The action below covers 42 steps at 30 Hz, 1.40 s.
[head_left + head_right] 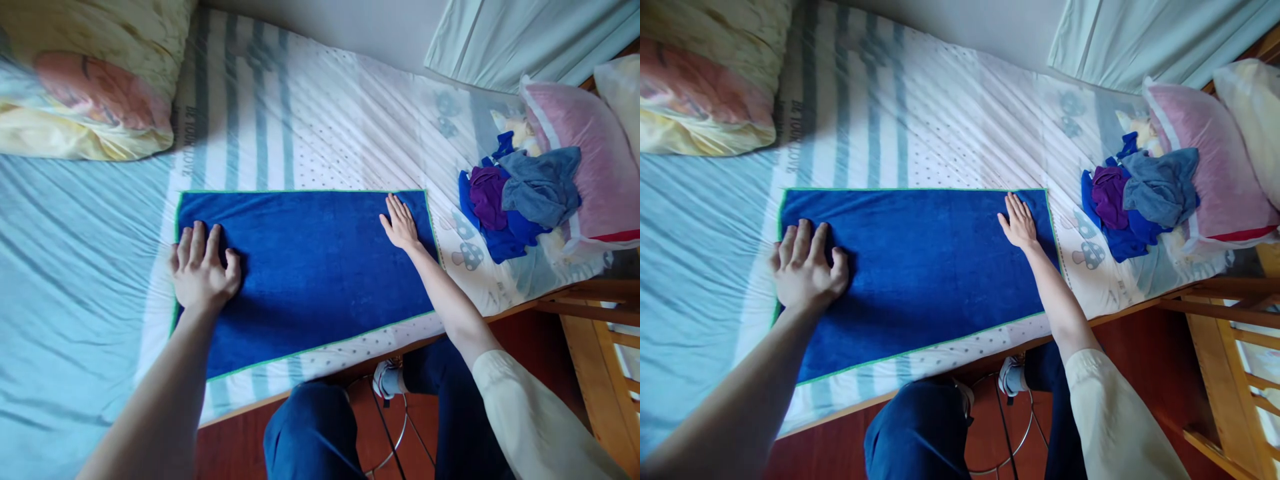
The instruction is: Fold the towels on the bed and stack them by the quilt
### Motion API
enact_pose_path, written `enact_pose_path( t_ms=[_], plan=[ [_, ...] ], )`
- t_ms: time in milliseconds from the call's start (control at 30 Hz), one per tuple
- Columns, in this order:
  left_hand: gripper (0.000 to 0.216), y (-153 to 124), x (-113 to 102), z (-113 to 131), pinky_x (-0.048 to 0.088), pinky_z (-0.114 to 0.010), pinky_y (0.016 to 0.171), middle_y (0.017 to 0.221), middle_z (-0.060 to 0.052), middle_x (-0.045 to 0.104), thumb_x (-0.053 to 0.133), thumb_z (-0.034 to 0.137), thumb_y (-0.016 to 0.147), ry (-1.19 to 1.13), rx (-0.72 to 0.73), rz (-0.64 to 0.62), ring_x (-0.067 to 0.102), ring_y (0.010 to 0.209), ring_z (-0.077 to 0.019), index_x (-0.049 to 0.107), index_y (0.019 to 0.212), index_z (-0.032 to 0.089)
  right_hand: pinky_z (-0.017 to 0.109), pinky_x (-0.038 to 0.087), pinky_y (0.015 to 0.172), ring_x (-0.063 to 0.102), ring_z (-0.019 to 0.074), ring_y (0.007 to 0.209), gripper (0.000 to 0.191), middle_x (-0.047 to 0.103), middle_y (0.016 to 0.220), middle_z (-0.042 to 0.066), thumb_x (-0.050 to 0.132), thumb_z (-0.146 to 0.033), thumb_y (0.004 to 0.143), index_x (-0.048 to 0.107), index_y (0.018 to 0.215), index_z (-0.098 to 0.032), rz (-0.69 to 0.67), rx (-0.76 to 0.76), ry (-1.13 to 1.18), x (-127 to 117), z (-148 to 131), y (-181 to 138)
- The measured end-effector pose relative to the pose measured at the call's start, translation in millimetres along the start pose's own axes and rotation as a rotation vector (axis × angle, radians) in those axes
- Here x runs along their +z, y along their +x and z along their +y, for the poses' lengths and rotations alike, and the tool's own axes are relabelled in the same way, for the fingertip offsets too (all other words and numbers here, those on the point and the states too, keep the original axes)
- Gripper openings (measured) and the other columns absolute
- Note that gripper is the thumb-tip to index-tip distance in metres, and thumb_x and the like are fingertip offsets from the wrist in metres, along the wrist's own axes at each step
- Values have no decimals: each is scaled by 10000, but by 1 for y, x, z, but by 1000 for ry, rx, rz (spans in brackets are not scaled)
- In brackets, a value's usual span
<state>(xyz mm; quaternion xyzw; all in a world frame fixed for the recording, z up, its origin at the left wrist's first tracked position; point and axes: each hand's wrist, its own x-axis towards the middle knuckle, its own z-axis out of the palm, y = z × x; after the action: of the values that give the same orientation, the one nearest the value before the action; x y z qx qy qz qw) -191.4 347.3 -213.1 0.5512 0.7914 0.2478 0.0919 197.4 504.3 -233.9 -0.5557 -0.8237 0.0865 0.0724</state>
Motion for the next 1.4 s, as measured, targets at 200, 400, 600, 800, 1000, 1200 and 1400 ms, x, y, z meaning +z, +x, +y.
enact_pose_path(
  t_ms=[200,400,600,800,1000,1200,1400],
  plan=[
    [756,1,2,-1,197,-507,1280,1630,-175,416,351,525,915,6,11,16,323,1559,-303,535,1511,99,467,204,1317,222,222,1606,653,283,1709,140,254,-433,1093,280,1641,-78,41,121,-59,-5,56,11],
    [707,1,4,-4,181,-501,1289,1649,-137,395,358,502,932,-1,8,29,316,1564,-282,517,1534,167,525,196,1308,215,265,1607,663,274,1704,183,253,-419,1088,262,1640,-52,50,108,-101,-17,39,7],
    [688,1,8,-12,174,-483,1299,1661,-153,373,346,470,965,17,28,-1,283,1576,-287,491,1548,134,547,220,1292,177,268,1617,666,246,1718,163,284,-422,1079,212,1664,-111,119,69,-93,1,-24,-92],
    [709,12,7,-16,150,-539,1304,1683,-171,318,403,380,930,92,145,-89,208,1598,-314,425,1584,106,547,243,1283,249,287,1594,673,306,1694,176,329,-406,1056,269,1646,-87,119,117,-102,14,-24,-115],
    [690,59,7,-35,156,-538,1300,1690,-162,307,371,434,964,128,261,-245,172,1607,-308,442,1572,115,558,261,1276,278,298,1583,675,327,1685,179,340,-417,1043,312,1629,-82,142,115,-86,13,-26,-110],
    [690,81,14,-50,117,-535,1305,1714,-171,236,322,462,1023,111,75,-158,136,1615,-297,357,1611,103,547,241,1285,245,296,1593,698,261,1716,149,354,-396,1029,257,1653,-99,89,132,-135,13,-26,-112],
    [690,43,15,-16,42,-610,1297,1721,-216,150,326,393,1029,137,-95,-89,48,1618,-350,297,1618,35,537,201,1297,209,289,1603,704,233,1725,147,330,-392,1037,218,1661,-85,37,152,-142,9,-28,-110]
  ],
)
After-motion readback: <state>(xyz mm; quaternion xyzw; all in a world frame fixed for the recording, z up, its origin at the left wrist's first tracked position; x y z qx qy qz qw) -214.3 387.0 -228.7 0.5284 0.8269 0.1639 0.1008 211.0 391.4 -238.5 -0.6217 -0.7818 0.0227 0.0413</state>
